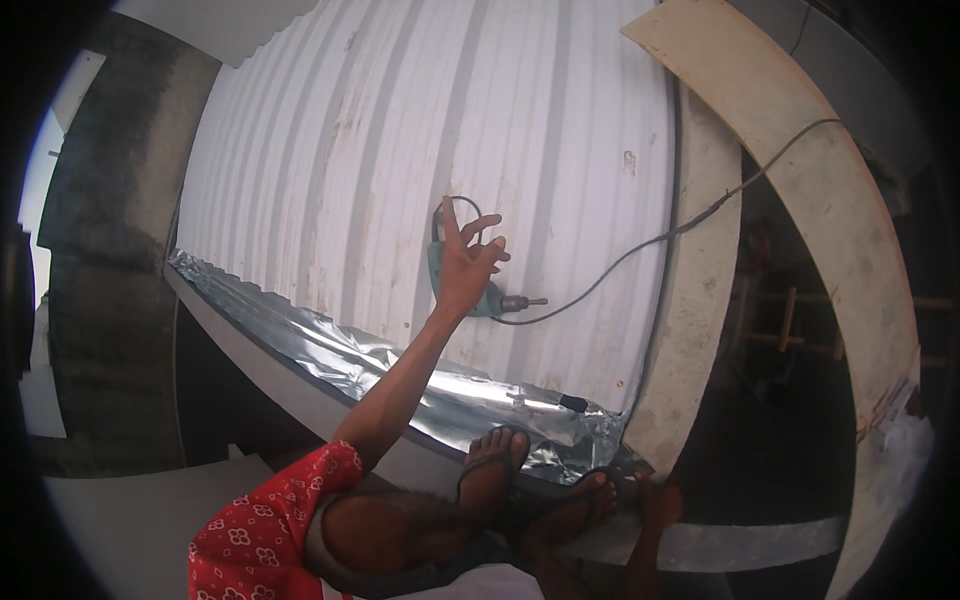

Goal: The person uses a drill to make holes in a metal roof sheet and structural support, then applies sealant tape and secures metal flashing to the edge.

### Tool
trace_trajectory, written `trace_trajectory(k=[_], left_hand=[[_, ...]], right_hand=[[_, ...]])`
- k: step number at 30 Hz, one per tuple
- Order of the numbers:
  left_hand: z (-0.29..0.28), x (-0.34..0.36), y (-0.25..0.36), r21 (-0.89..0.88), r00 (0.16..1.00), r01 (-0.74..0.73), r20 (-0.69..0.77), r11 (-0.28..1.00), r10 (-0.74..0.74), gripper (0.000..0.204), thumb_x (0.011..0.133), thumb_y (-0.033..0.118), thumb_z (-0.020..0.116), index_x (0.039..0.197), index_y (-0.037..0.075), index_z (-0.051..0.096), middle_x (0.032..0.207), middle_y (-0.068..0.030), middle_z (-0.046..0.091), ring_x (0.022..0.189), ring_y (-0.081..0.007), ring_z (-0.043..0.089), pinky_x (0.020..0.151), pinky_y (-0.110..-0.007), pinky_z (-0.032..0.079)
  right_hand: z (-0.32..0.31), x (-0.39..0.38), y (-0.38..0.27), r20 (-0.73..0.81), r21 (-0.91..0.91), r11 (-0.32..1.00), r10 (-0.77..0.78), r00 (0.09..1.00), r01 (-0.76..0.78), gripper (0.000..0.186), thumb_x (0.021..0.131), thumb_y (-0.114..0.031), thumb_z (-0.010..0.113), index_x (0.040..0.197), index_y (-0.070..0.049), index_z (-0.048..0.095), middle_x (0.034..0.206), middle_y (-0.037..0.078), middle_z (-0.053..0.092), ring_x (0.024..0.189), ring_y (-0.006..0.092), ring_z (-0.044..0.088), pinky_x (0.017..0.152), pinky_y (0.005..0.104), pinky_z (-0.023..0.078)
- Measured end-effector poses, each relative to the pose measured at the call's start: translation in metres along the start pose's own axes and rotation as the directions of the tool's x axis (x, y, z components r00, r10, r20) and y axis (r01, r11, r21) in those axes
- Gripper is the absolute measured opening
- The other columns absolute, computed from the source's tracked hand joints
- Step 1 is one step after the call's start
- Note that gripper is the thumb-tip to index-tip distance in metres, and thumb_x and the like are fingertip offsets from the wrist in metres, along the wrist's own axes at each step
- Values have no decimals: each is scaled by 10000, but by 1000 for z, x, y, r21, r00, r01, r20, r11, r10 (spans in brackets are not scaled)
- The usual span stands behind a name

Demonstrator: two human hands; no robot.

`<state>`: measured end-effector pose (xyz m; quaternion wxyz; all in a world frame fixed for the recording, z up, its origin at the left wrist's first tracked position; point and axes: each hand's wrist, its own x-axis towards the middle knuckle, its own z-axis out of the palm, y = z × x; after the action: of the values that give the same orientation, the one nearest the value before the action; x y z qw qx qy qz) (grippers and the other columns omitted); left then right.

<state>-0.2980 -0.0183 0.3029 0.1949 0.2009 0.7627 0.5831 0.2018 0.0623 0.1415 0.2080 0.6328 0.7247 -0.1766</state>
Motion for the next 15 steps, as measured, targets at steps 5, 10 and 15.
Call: trace_trajectory(k=[5, 10, 15], left_hand=[[-27, -10, -115, 545, 997, -11, 66, 838, -29, 1145, 821, 241, 780, 1606, 66, -35, 1489, -253, 426, 1308, -422, 491, 1044, -545, 438], [-39, -45, -156, 869, 946, -11, 169, 495, -276, 1220, 700, 342, 858, 1600, 108, 68, 1640, -166, 101, 1501, -503, 57, 1088, -777, 189], [-30, -44, -171, 882, 960, 17, 116, 470, -253, 1223, 697, 338, 855, 1595, 105, 58, 1630, -181, 108, 1494, -517, 51, 1075, -793, 178]], right_hand=[[1, -3, 1, -26, 48, 998, -38, 999, 39, 856, 606, -733, 794, 1078, -25, 698, 950, 229, 720, 903, 431, 703, 771, 518, 547], [-4, -6, -4, -16, 36, 999, -13, 1000, 14, 848, 607, -726, 798, 1080, -29, 701, 942, 230, 720, 893, 433, 704, 758, 516, 549], [-2, -6, -2, -17, 73, 997, 5, 1000, -4, 819, 589, -691, 824, 1054, -30, 687, 1003, 237, 716, 970, 437, 694, 822, 521, 545]])
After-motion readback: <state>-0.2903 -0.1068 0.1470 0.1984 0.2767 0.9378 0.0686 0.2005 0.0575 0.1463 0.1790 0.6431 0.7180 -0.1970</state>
